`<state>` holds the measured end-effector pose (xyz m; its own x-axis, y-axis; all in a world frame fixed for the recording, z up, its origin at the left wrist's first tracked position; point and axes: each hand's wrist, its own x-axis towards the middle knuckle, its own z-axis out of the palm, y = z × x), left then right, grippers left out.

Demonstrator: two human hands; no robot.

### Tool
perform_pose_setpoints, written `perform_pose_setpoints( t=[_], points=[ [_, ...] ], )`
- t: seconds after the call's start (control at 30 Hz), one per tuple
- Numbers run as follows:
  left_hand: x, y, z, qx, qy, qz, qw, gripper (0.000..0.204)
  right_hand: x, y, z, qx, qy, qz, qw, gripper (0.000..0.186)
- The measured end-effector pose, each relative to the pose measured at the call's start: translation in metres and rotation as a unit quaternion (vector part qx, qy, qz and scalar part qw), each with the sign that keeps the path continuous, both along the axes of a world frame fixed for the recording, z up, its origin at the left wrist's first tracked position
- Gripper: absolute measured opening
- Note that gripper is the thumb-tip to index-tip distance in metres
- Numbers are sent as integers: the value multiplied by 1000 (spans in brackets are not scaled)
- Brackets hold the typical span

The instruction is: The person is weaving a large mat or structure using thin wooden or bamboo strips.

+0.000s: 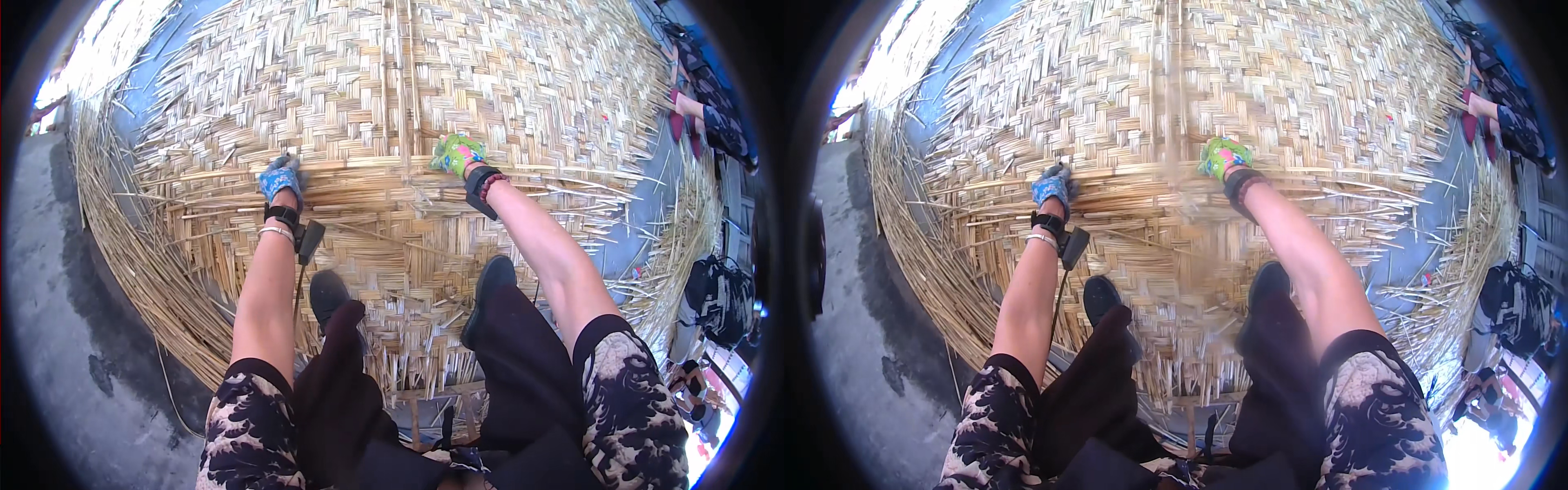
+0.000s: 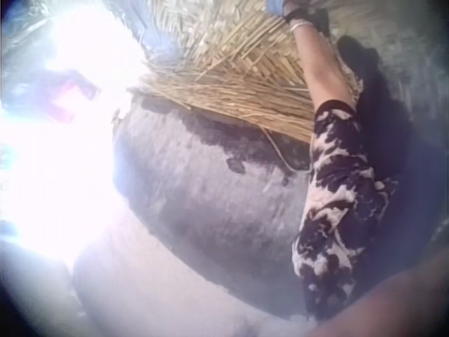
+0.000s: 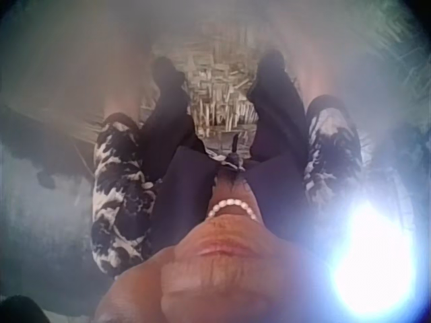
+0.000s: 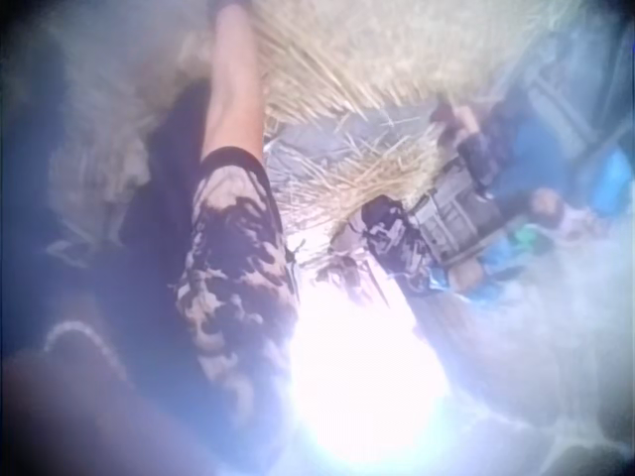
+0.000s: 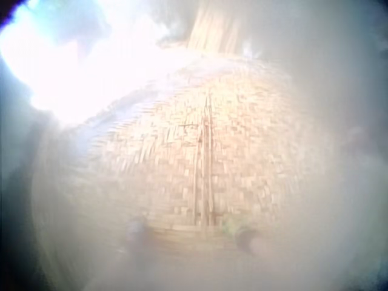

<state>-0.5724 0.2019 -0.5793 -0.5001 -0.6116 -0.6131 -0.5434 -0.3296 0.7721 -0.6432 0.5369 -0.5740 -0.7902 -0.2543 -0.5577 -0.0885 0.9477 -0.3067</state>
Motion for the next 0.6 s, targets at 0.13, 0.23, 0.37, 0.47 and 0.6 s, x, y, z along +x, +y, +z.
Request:
perform_pose_setpoints(
  t=[0.13, 0.23, 0.37, 0.47, 0.6],
  points=[
    [0, 33, 33, -461, -33, -343, 818, 28, 3, 0, 1, -27, 56, 7, 998, 28],
    [0, 106, 39, -397, -11, -500, 770, 32, 3, -2, 3, 3, 57, -7, 998, 26],
    [-14, 159, 31, -313, -23, -500, 807, 35, -1, -4, -1, 30, 21, -13, 999, 27],
    [-21, 163, 19, -278, -87, -505, 813, 35, -2, -4, -10, 21, 22, -21, 999, 26],
    [-25, 155, 5, -268, -71, -509, 815, 36, -4, 3, -34, 23, 23, 37, 999, 43]
  ],
)
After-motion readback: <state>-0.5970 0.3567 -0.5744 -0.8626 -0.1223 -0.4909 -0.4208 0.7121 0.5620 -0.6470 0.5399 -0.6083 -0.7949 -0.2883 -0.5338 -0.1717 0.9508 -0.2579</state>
